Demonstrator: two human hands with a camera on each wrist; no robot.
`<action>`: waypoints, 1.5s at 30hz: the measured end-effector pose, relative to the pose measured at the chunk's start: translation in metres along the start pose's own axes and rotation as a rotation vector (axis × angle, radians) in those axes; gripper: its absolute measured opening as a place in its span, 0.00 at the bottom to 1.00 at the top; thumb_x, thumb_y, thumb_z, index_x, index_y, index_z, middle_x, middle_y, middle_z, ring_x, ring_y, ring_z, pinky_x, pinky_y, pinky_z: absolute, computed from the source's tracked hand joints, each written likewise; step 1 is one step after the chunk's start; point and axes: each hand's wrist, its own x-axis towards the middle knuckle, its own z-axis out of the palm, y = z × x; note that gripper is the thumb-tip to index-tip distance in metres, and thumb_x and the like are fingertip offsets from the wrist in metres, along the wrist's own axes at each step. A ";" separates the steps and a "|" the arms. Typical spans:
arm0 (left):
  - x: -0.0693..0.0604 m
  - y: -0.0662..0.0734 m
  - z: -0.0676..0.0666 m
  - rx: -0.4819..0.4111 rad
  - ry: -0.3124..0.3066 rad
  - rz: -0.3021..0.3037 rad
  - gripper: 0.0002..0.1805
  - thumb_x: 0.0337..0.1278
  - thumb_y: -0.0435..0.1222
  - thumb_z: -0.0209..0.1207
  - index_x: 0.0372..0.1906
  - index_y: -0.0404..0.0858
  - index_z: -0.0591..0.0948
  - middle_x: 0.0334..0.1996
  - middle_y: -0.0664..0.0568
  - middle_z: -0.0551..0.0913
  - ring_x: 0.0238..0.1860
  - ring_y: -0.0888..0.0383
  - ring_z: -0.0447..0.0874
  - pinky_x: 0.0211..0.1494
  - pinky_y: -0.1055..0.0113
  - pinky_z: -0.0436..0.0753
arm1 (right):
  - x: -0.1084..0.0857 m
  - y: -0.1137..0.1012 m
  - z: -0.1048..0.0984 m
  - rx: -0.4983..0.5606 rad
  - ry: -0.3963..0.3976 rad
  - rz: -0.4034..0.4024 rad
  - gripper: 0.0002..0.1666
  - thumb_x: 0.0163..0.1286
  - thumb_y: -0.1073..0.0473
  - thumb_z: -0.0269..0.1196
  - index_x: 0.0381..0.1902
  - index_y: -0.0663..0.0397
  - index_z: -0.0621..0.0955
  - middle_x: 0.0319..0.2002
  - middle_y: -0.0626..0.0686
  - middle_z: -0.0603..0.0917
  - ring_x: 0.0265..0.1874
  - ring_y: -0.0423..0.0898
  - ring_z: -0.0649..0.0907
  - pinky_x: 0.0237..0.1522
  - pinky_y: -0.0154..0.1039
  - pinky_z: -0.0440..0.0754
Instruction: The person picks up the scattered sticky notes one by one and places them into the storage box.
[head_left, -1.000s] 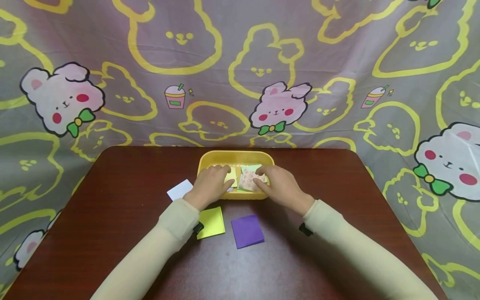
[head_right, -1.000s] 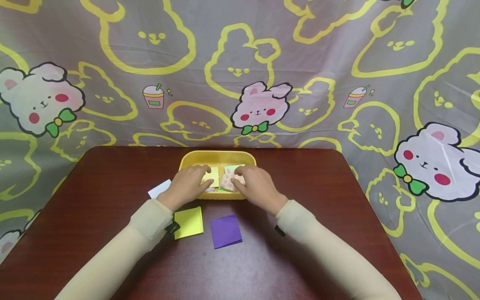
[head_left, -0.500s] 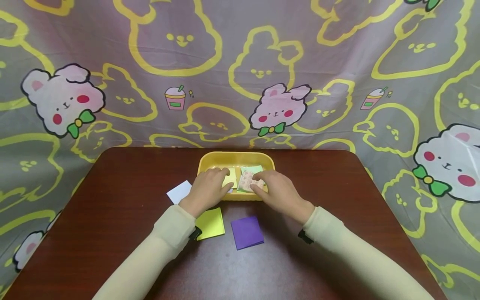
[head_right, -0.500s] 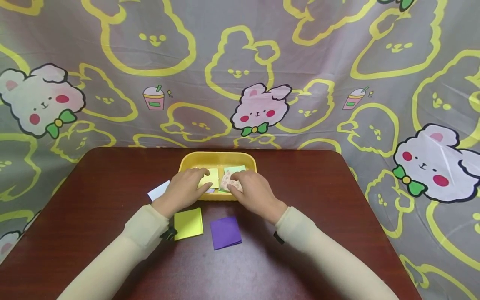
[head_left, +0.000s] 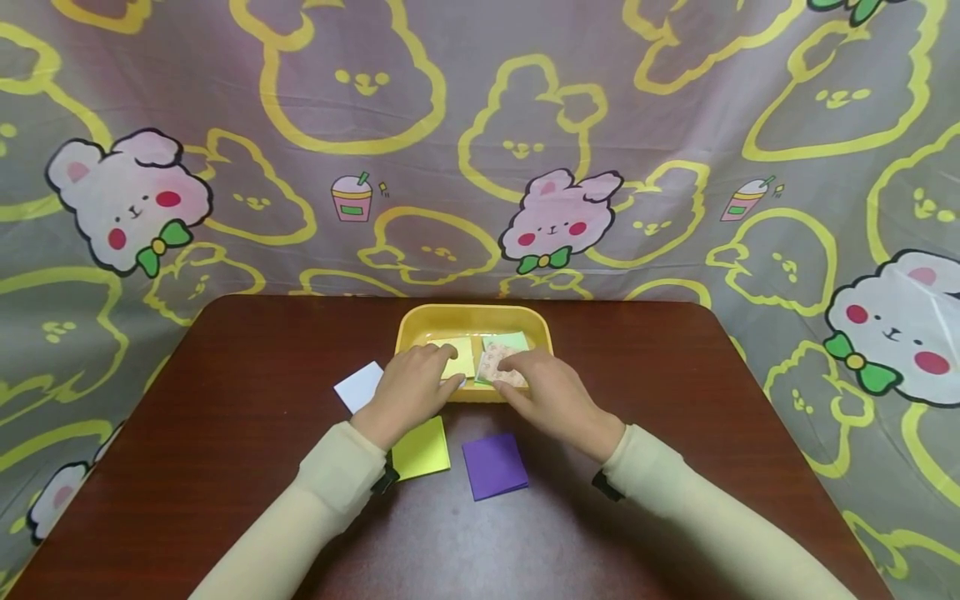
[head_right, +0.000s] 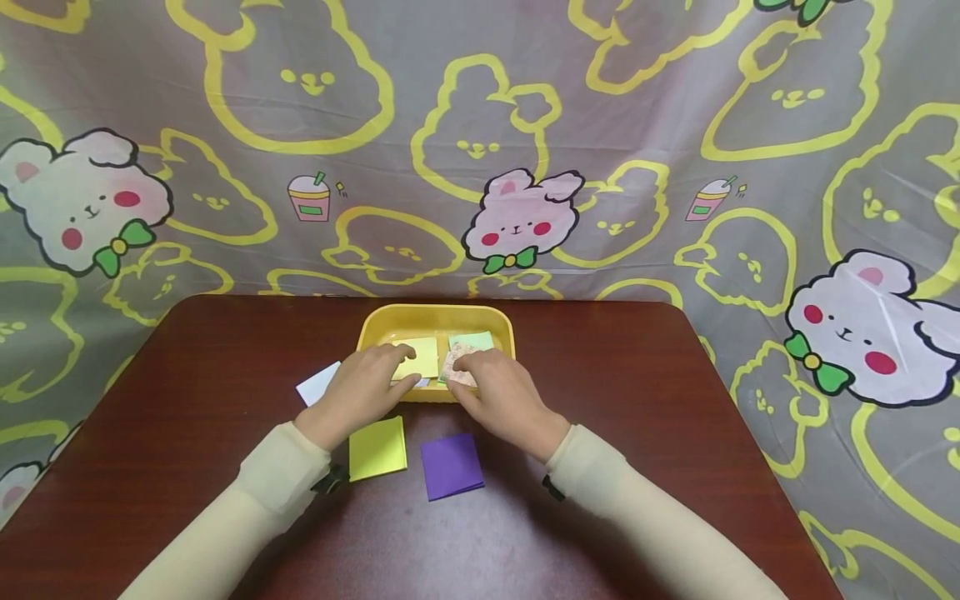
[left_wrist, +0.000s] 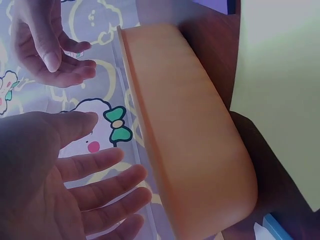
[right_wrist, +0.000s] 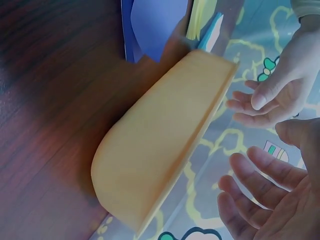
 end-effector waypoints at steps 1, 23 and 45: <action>-0.001 0.000 0.000 0.004 0.003 0.003 0.20 0.65 0.47 0.64 0.54 0.37 0.83 0.44 0.44 0.89 0.46 0.44 0.88 0.47 0.51 0.84 | -0.001 -0.001 0.000 0.003 0.001 -0.002 0.16 0.69 0.51 0.68 0.47 0.55 0.86 0.46 0.52 0.90 0.50 0.50 0.86 0.52 0.49 0.84; -0.020 -0.007 -0.004 0.019 0.041 0.017 0.19 0.66 0.46 0.64 0.53 0.37 0.83 0.44 0.44 0.88 0.44 0.44 0.87 0.44 0.48 0.83 | -0.008 -0.013 0.008 -0.012 0.011 -0.069 0.14 0.67 0.53 0.69 0.46 0.54 0.87 0.44 0.51 0.90 0.50 0.50 0.87 0.52 0.47 0.84; -0.031 -0.028 -0.018 0.013 0.053 -0.059 0.22 0.64 0.46 0.66 0.55 0.36 0.82 0.47 0.43 0.88 0.46 0.42 0.86 0.45 0.48 0.82 | -0.014 -0.033 0.017 -0.004 -0.054 -0.122 0.16 0.69 0.49 0.67 0.47 0.54 0.86 0.42 0.50 0.90 0.45 0.48 0.87 0.49 0.46 0.84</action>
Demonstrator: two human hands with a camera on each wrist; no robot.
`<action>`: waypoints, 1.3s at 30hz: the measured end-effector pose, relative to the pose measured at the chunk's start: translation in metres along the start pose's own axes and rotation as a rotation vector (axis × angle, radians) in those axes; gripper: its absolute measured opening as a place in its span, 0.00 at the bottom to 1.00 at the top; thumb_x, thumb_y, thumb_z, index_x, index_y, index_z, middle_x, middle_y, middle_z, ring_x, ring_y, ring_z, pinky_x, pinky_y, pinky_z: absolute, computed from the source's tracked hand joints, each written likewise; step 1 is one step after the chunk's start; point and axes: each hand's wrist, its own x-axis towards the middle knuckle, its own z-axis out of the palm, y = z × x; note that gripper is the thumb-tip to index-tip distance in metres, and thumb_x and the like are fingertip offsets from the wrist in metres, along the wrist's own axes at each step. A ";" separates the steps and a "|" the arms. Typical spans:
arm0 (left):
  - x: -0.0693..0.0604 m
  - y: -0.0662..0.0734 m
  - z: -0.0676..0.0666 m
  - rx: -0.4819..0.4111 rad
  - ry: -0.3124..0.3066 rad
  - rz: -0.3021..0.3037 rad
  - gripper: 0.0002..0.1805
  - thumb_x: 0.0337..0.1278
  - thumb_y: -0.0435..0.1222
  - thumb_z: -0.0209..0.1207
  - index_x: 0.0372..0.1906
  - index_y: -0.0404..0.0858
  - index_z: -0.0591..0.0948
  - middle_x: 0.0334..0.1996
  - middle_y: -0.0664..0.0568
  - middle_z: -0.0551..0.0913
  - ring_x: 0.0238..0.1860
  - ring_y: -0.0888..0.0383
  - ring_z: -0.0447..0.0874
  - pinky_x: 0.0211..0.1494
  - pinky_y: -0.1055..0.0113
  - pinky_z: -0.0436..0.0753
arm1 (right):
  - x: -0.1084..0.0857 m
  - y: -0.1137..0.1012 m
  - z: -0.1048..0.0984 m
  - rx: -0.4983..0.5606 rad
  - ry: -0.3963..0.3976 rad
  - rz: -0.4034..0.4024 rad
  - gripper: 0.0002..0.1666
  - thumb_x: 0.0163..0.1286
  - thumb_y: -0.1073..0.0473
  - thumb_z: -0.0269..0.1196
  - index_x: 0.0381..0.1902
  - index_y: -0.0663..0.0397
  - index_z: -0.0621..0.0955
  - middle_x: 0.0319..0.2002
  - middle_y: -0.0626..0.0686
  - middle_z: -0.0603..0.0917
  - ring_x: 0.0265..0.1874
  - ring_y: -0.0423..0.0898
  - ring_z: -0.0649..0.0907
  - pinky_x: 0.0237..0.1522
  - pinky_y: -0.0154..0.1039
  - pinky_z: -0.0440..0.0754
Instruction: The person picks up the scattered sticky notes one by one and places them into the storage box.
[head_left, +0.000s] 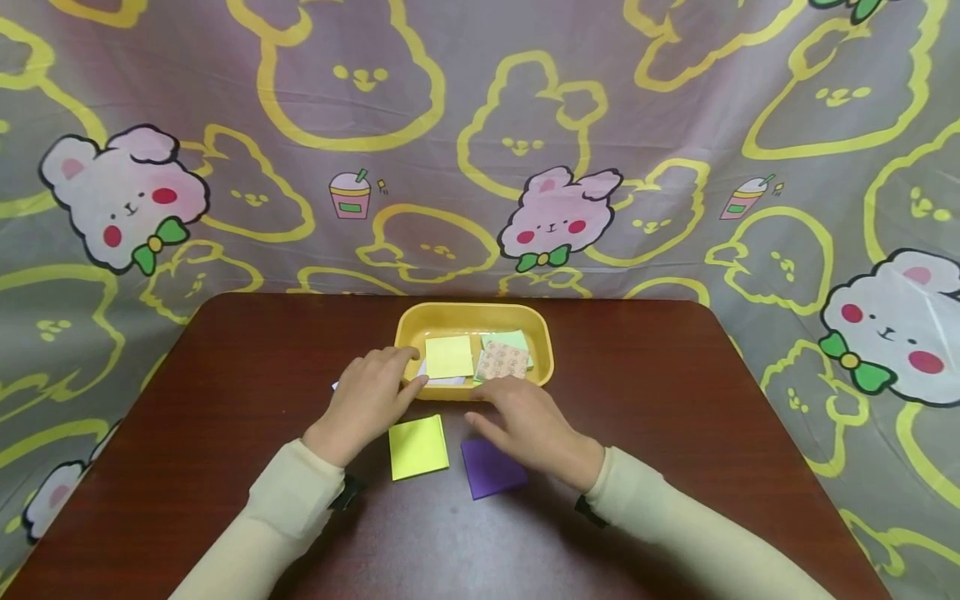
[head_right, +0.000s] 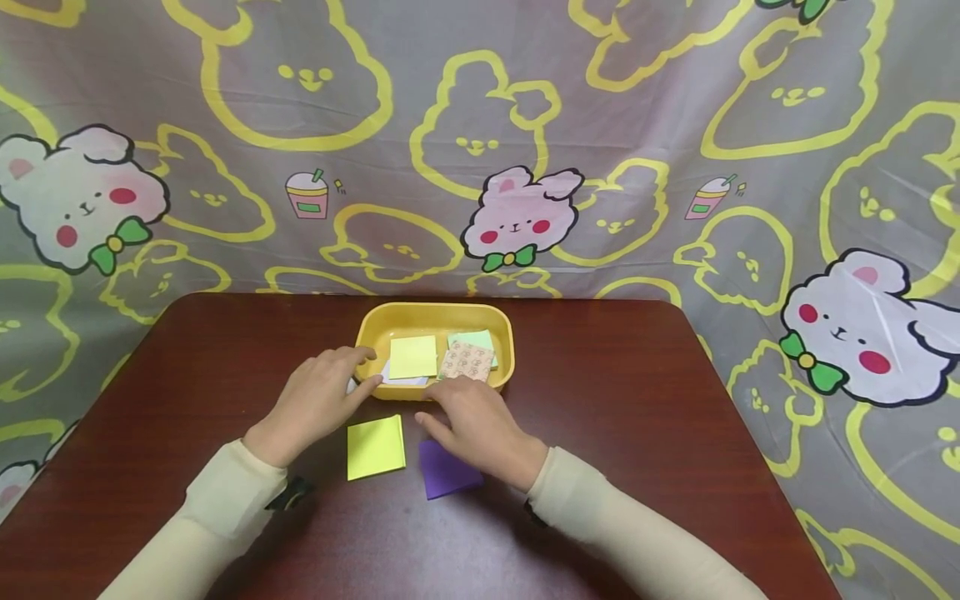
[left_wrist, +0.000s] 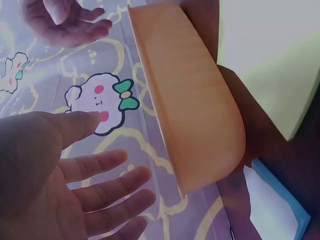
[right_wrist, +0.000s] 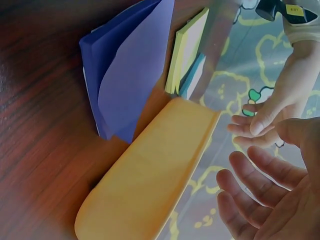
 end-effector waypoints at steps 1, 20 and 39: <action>0.000 -0.001 -0.001 -0.001 -0.004 -0.006 0.22 0.64 0.46 0.65 0.55 0.36 0.82 0.47 0.43 0.88 0.46 0.42 0.86 0.46 0.48 0.82 | 0.000 -0.001 0.000 -0.002 0.000 0.000 0.16 0.69 0.49 0.67 0.46 0.53 0.86 0.42 0.50 0.90 0.45 0.48 0.87 0.49 0.45 0.84; -0.008 -0.028 -0.001 -0.020 -0.014 -0.090 0.20 0.66 0.46 0.64 0.54 0.36 0.82 0.43 0.44 0.88 0.43 0.44 0.85 0.45 0.47 0.81 | 0.003 -0.016 0.021 0.028 -0.022 -0.074 0.14 0.68 0.52 0.68 0.47 0.53 0.86 0.43 0.47 0.90 0.45 0.44 0.87 0.51 0.42 0.84; -0.015 -0.062 0.005 -0.023 -0.022 -0.154 0.19 0.66 0.42 0.62 0.55 0.33 0.81 0.46 0.37 0.87 0.45 0.38 0.86 0.43 0.43 0.82 | 0.012 -0.027 0.042 -0.006 -0.086 -0.080 0.16 0.70 0.49 0.65 0.47 0.52 0.86 0.38 0.47 0.89 0.43 0.44 0.86 0.49 0.42 0.83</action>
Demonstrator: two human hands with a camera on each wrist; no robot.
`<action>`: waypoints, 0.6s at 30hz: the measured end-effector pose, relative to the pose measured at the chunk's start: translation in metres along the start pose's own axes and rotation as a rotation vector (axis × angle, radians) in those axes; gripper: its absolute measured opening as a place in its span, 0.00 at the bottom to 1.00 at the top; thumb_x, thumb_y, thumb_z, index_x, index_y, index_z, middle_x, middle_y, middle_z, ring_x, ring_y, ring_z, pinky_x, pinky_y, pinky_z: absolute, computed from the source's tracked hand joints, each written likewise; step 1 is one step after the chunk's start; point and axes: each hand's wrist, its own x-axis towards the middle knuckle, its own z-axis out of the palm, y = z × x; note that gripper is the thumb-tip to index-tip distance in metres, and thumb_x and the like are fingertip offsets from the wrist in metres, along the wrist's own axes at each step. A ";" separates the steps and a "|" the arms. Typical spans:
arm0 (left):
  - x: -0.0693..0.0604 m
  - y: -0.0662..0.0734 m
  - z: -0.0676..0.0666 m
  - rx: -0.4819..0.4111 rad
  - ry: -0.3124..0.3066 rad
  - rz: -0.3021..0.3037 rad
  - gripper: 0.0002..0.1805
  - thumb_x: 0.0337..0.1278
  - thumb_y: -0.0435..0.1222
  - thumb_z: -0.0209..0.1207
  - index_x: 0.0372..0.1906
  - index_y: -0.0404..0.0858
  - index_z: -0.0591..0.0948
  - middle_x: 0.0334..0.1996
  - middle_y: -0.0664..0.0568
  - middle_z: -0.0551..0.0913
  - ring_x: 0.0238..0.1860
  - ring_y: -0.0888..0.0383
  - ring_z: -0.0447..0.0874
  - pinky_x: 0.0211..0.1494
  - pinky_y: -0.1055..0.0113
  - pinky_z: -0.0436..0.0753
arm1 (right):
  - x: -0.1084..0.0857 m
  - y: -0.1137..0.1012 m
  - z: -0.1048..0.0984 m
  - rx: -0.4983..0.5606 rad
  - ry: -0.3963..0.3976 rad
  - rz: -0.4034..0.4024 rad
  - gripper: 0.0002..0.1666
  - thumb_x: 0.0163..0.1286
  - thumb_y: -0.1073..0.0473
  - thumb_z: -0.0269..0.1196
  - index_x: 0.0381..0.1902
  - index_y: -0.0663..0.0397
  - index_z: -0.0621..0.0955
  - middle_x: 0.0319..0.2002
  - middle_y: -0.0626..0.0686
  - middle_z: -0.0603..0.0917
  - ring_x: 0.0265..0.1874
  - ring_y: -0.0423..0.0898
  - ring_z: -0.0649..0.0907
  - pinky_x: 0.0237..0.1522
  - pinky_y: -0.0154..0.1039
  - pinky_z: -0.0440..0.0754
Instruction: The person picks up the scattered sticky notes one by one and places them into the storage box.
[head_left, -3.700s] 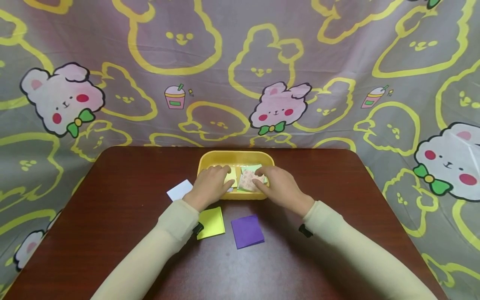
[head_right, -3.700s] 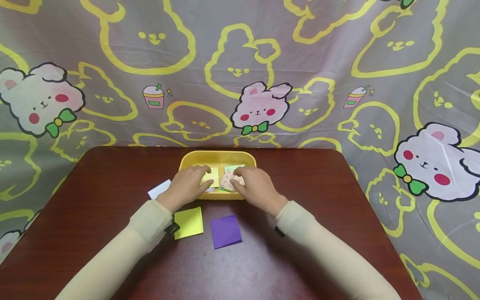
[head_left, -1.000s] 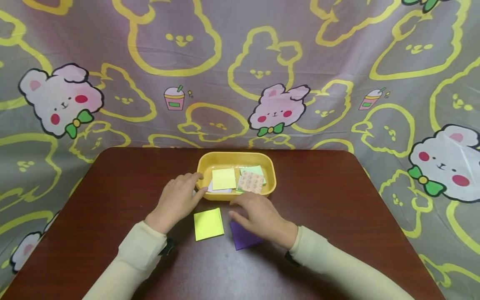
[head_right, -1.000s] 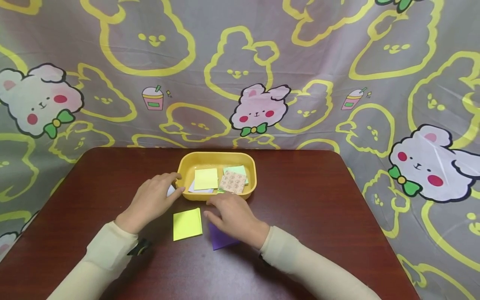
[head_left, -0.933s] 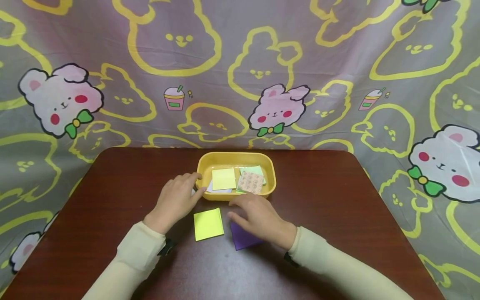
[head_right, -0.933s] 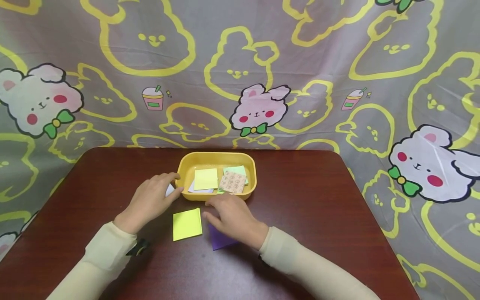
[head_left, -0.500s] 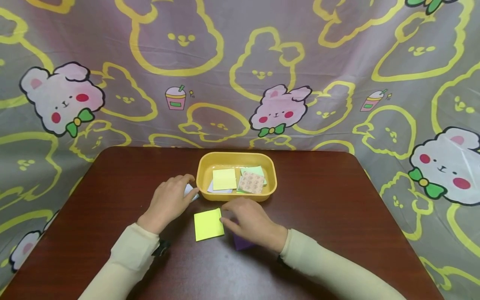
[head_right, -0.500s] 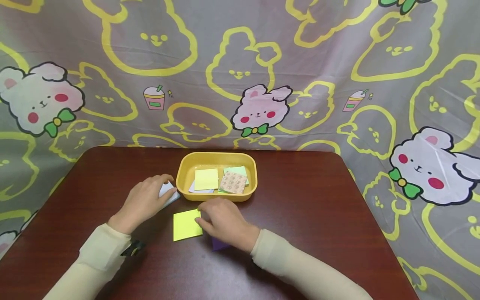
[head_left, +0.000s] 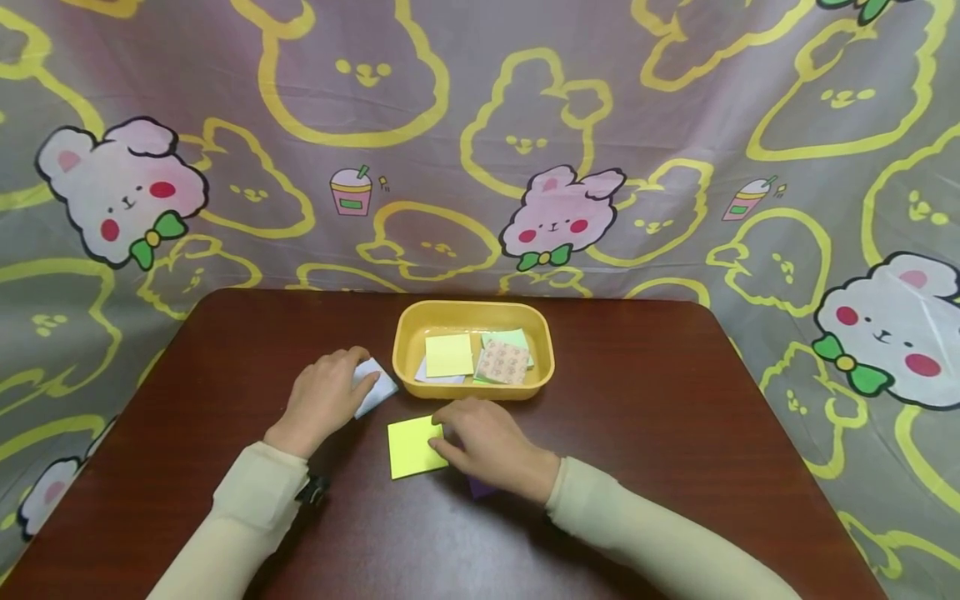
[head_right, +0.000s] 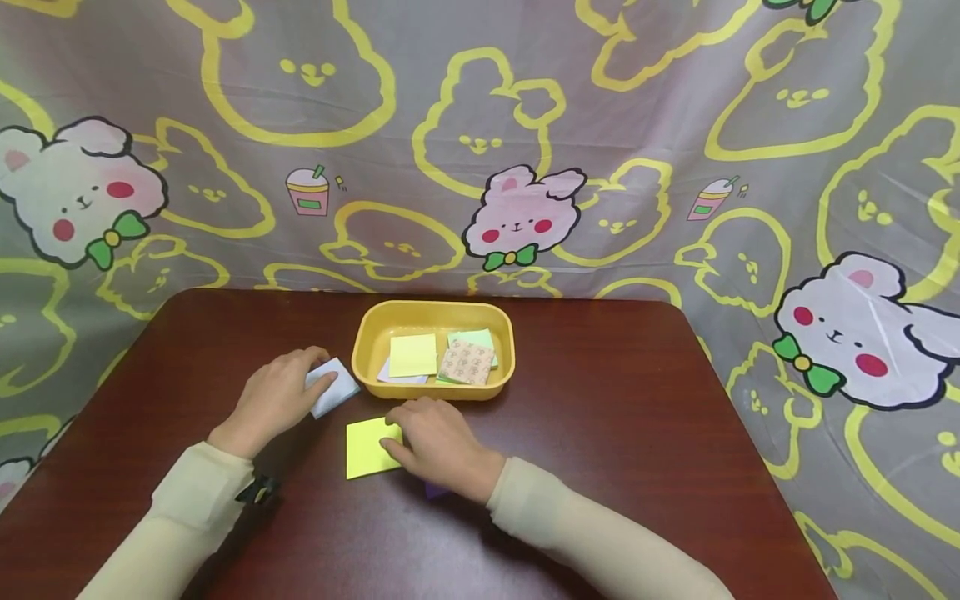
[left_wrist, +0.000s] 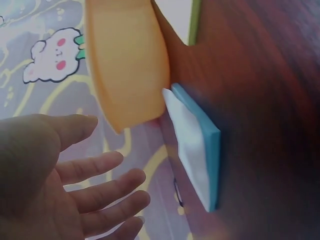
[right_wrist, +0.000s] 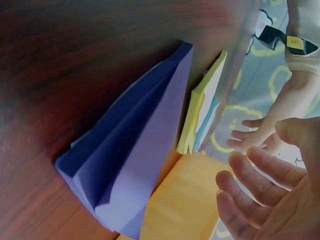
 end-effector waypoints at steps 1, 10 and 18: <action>0.000 -0.001 0.001 -0.003 -0.006 -0.008 0.19 0.67 0.42 0.62 0.55 0.33 0.81 0.46 0.37 0.87 0.45 0.38 0.86 0.43 0.42 0.82 | 0.000 -0.001 0.001 -0.004 -0.005 0.000 0.16 0.70 0.49 0.65 0.47 0.52 0.86 0.37 0.47 0.89 0.42 0.44 0.86 0.48 0.41 0.83; 0.002 -0.014 0.009 0.009 -0.047 -0.050 0.21 0.66 0.42 0.62 0.55 0.30 0.80 0.46 0.33 0.85 0.44 0.34 0.84 0.42 0.40 0.81 | 0.004 -0.005 0.008 -0.053 -0.035 0.011 0.16 0.71 0.46 0.64 0.48 0.49 0.86 0.43 0.45 0.89 0.43 0.43 0.86 0.47 0.40 0.83; 0.003 -0.020 0.016 0.067 -0.122 -0.097 0.27 0.63 0.43 0.64 0.58 0.27 0.77 0.47 0.29 0.82 0.45 0.31 0.82 0.45 0.38 0.79 | 0.009 -0.009 0.012 -0.063 -0.051 0.005 0.17 0.71 0.45 0.64 0.48 0.49 0.86 0.44 0.46 0.90 0.43 0.43 0.87 0.47 0.40 0.83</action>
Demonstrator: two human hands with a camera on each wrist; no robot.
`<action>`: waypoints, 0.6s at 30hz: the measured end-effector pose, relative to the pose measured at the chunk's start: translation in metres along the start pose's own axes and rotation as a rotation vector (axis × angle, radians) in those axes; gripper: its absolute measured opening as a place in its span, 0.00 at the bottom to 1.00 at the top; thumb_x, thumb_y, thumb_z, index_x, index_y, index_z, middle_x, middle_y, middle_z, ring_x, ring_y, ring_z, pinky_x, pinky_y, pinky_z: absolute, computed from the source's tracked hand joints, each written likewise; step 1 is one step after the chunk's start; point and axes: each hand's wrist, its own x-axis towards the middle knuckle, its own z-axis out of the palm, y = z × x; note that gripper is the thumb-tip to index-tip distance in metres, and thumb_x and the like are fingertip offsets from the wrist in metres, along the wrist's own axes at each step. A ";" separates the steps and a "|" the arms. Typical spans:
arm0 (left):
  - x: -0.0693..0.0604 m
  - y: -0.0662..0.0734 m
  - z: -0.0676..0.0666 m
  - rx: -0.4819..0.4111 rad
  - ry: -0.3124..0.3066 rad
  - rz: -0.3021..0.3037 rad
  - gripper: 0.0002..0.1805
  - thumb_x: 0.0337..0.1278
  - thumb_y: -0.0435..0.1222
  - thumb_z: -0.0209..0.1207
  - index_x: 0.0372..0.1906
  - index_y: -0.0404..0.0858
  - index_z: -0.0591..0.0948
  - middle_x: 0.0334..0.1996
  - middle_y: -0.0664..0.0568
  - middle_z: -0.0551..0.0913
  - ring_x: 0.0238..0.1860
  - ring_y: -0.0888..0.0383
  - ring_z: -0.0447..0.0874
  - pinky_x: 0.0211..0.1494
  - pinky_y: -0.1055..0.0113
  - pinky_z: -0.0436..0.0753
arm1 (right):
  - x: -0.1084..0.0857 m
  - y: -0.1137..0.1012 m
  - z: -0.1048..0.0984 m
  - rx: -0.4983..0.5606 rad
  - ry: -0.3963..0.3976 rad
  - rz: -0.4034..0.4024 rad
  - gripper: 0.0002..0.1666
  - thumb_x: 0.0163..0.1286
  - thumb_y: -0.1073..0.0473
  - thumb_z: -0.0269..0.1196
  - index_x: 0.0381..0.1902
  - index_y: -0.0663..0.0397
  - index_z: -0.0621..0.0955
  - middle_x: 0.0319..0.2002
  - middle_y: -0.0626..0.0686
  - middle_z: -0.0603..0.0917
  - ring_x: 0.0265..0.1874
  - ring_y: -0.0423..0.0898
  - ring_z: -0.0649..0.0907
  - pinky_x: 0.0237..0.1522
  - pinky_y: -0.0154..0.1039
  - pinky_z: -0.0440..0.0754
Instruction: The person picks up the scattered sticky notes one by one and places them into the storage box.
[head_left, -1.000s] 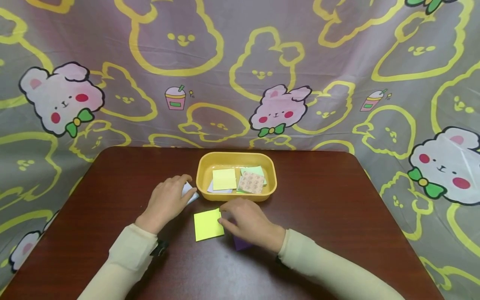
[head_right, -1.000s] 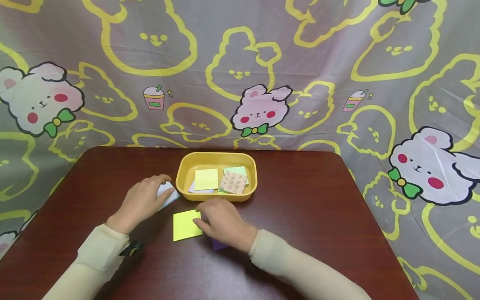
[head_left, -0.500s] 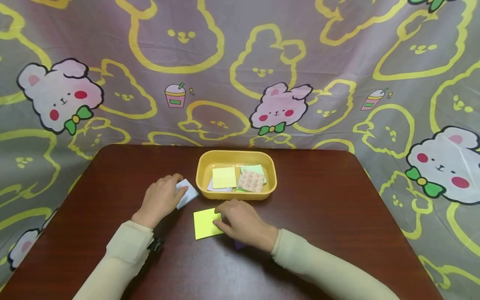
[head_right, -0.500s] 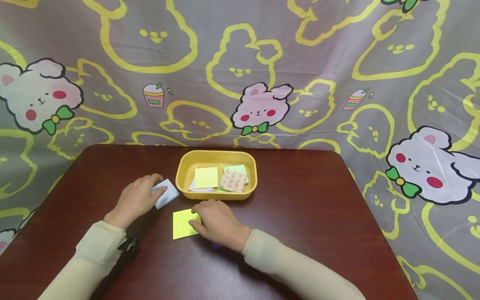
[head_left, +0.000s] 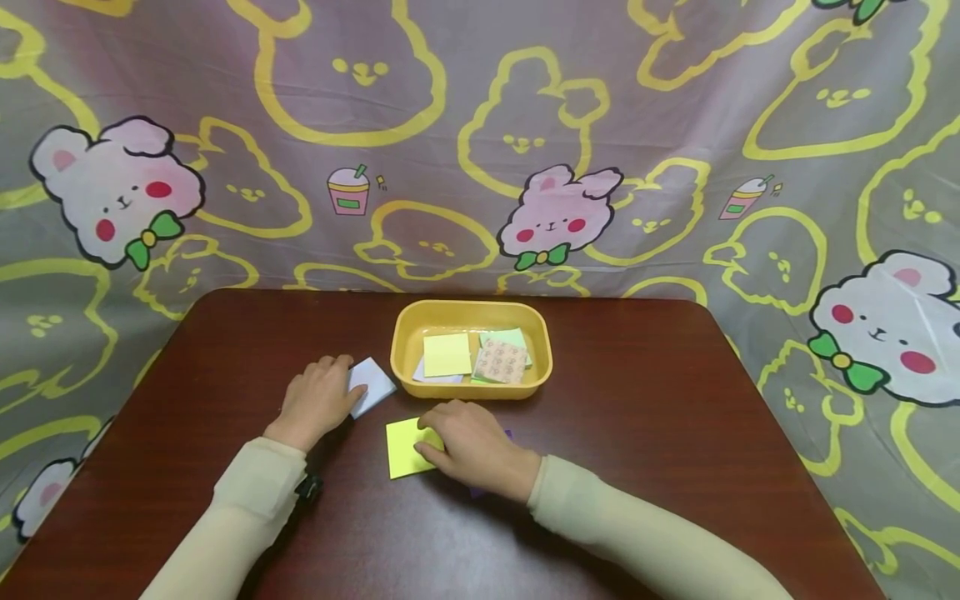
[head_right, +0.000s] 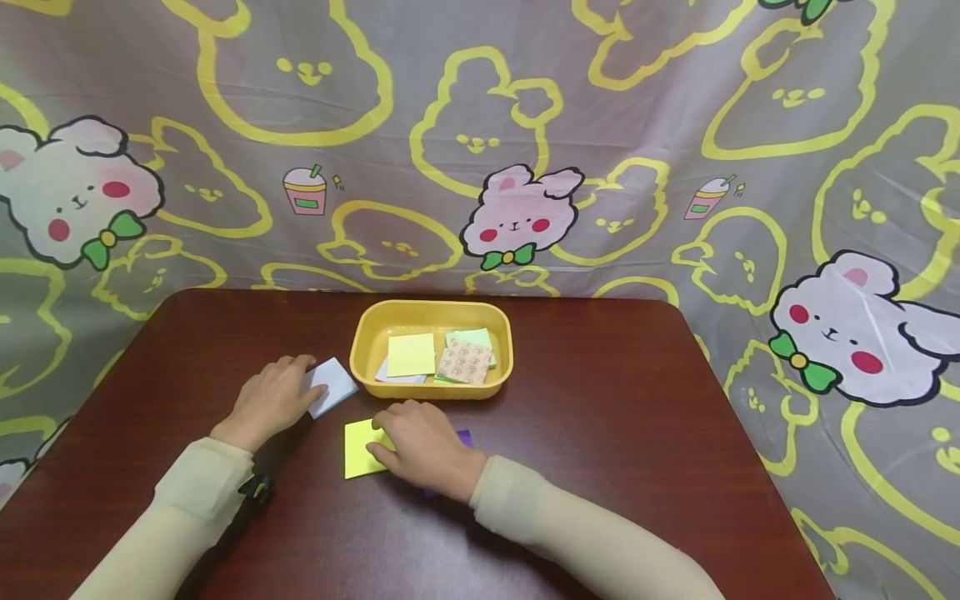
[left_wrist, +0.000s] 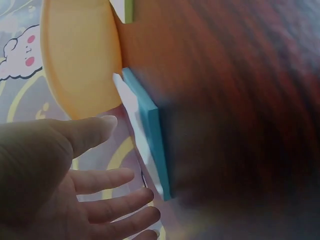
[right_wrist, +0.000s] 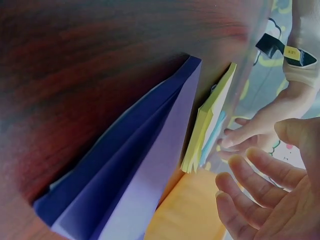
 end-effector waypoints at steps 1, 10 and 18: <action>0.000 -0.001 0.001 0.003 -0.011 -0.006 0.27 0.63 0.43 0.64 0.58 0.27 0.76 0.48 0.29 0.82 0.45 0.32 0.81 0.45 0.38 0.79 | 0.001 0.000 0.000 -0.002 -0.003 -0.001 0.17 0.71 0.45 0.64 0.49 0.49 0.86 0.44 0.45 0.90 0.43 0.43 0.87 0.47 0.40 0.83; 0.003 -0.005 0.008 0.027 -0.021 0.014 0.25 0.61 0.43 0.66 0.54 0.28 0.77 0.42 0.31 0.82 0.40 0.35 0.83 0.38 0.41 0.80 | 0.005 -0.001 0.003 -0.027 0.004 -0.010 0.17 0.71 0.45 0.64 0.49 0.48 0.86 0.44 0.45 0.89 0.42 0.43 0.86 0.45 0.39 0.83; 0.005 -0.006 0.007 0.025 -0.025 0.011 0.24 0.59 0.42 0.69 0.51 0.28 0.79 0.40 0.32 0.82 0.37 0.36 0.83 0.36 0.43 0.80 | 0.009 -0.003 0.004 -0.040 -0.015 -0.001 0.17 0.72 0.44 0.63 0.50 0.47 0.86 0.45 0.44 0.89 0.43 0.42 0.86 0.44 0.39 0.82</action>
